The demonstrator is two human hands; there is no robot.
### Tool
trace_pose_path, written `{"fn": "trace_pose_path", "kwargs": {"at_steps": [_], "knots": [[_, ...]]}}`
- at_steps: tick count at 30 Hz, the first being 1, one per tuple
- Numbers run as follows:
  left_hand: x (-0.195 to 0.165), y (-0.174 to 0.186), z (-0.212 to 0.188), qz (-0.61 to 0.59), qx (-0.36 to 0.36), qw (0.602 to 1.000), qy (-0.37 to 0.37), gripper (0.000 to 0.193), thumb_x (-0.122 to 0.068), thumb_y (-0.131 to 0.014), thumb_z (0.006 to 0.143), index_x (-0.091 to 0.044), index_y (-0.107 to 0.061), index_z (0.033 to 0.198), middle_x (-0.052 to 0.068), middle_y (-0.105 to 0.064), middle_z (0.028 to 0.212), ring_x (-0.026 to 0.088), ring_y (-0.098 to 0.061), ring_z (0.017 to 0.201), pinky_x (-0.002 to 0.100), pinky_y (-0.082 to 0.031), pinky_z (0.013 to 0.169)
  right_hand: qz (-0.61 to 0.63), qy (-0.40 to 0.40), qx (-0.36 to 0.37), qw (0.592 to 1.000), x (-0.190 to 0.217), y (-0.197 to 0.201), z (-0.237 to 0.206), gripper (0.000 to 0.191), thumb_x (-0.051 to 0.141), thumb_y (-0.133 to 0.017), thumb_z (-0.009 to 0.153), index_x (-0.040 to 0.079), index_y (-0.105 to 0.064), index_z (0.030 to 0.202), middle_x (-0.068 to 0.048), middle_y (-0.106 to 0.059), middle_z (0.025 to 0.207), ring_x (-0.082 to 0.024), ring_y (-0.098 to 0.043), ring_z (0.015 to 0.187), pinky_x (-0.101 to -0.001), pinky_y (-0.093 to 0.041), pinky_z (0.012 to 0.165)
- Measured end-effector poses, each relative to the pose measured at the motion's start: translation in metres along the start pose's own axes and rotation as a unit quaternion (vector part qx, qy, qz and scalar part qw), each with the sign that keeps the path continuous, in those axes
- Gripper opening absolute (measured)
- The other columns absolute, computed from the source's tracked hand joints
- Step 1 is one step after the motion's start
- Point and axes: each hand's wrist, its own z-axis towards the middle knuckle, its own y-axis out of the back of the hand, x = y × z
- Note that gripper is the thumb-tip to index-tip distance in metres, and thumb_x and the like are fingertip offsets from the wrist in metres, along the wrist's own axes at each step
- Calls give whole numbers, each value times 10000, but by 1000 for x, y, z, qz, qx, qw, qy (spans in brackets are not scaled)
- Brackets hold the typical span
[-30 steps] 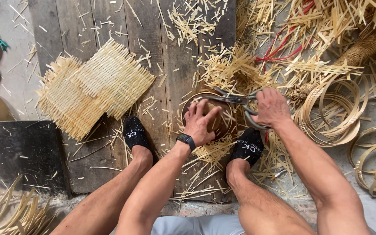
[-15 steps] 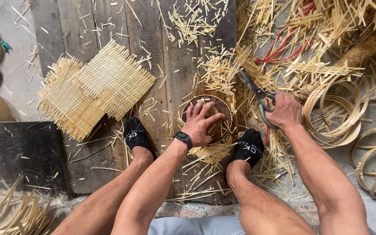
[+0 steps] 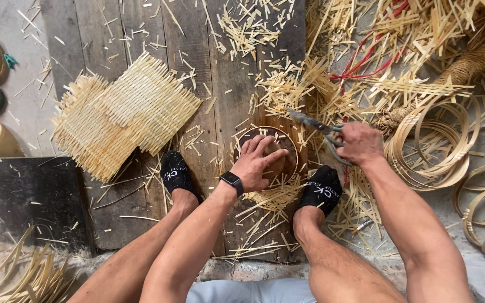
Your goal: The person sits on the floor of a bamboo craft workshop and assembles round woven bamboo trays. They press a woven bamboo mat over a round wooden mold, fit and press a bamboo rim ring around the edge, trim excess strips with scissors, then lift the finished basket off the mold and set it aside with completed trays.
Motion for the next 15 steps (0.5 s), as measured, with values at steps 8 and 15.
{"fn": "trace_pose_path", "kwargs": {"at_steps": [8,15], "knots": [[55,-27,36,-224,-178,892,351,411,-445,-676,999,-225,-665,1347,176,-615,1303,341,-584,1251,470,-468,1064,118,-156,-240,951,18,17,-16,663,348,-866,652,-27,-625,1143,-196,-574,1014,-304,-571,930,-439,-518,840],[60,-51,77,-257,-177,915,254,293,-444,-786,844,-208,-831,1011,102,-698,981,278,-652,978,401,-505,873,524,-103,45,844,97,18,-25,319,233,-819,834,51,-749,1087,-72,-764,930,-132,-686,799,-311,-565,750]]}}
